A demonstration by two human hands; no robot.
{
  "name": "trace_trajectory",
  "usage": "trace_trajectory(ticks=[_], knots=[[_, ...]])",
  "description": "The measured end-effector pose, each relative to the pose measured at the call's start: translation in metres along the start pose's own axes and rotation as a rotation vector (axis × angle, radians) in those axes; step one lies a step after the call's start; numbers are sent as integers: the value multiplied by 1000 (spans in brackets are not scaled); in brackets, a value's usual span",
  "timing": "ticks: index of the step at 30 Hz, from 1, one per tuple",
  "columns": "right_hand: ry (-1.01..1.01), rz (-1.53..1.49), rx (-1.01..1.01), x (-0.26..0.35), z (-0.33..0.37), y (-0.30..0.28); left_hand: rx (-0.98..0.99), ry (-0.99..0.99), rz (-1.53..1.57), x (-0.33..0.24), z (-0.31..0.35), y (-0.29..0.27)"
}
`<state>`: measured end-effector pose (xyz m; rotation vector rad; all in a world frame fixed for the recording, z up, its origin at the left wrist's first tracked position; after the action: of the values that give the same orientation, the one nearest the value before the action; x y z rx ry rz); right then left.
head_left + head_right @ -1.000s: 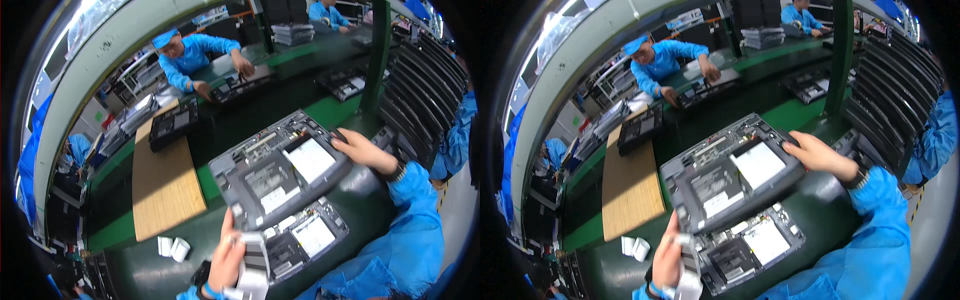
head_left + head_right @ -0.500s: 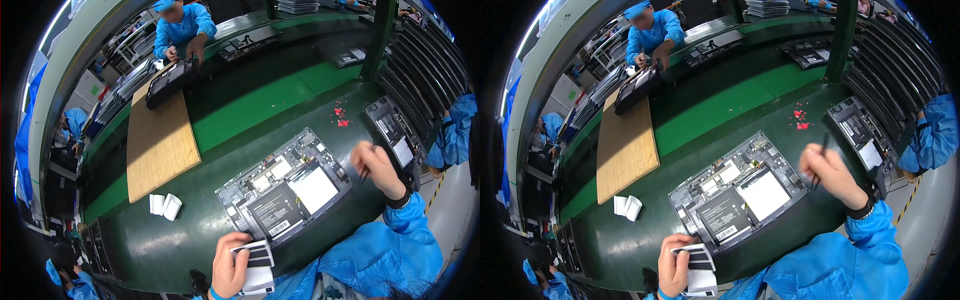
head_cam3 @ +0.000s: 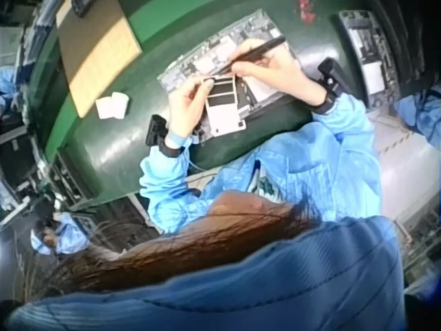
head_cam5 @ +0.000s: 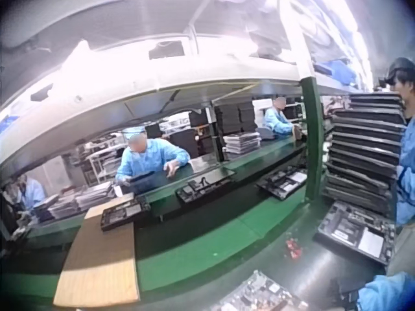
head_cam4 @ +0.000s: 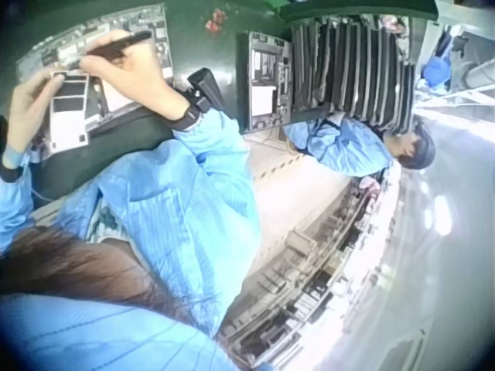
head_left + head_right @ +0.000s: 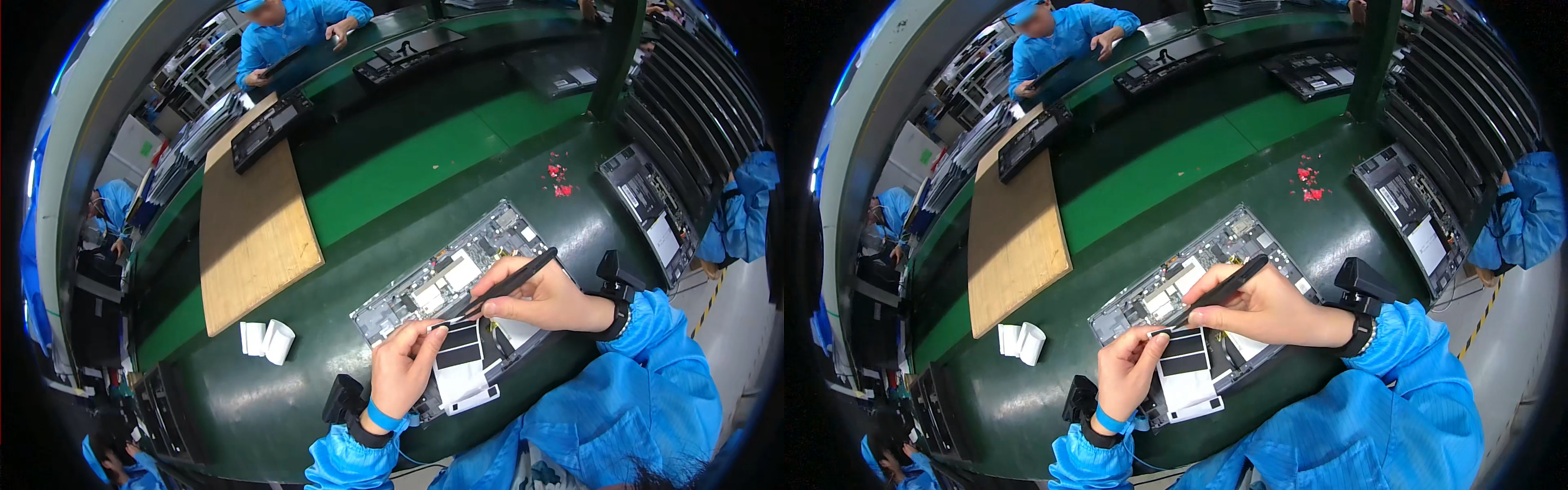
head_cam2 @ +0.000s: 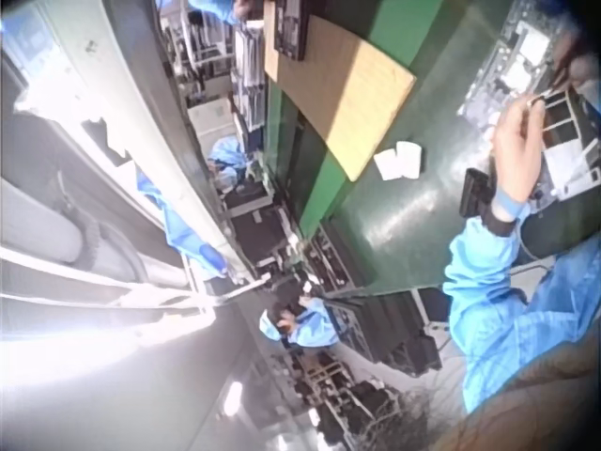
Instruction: The person connects internal components, ribbon cables, and a laptop battery inside a laptop chassis, using a precision tool while wearing an anti-static wrist strap.
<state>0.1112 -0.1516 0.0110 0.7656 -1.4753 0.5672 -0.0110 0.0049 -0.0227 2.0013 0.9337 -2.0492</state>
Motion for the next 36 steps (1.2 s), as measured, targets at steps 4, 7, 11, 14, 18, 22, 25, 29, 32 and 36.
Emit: trace_trajectory(ticks=[4,7,11,14,18,22,25,29,32,36], knots=[[65,-8,-98,-9,-3,0,14,-11,-38,-10,-4,0],[87,-56,-98,-10,-4,1,4,-10,-23,-9,-3,1],[70,-7,-54,-12,-4,1,4,-5,-22,-9,-3,1],[124,-55,-66,-13,-3,1,12,3,-47,-12,-2,1],[110,-62,-60,-15,-3,2,15,-2,-59,-13,-2,1],[75,56,-64,-10,-1,1,19,4,-44,-14,-2,2],[-9,-82,-146,-5,1,-4,7,-20,-34,-13,-3,2],[71,-99,-326,-11,1,-18,59,-71,26,-3,-9,-1],[57,-106,-385,-16,4,-22,140,93,-109,-13,-23,-1],[38,-19,-464,-23,5,-19,173,450,-231,-23,-25,9]])
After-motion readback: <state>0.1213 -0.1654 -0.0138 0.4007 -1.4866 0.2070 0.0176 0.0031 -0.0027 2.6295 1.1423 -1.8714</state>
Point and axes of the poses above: each hand's wrist, its own z-axis away from the middle knuckle, its own y-axis out of the palm, x = y × z, the point moved 3 cm from there along -z, towards the middle knuckle, and after that the axes turned 11 degrees about -x, right-handed, at the moved point
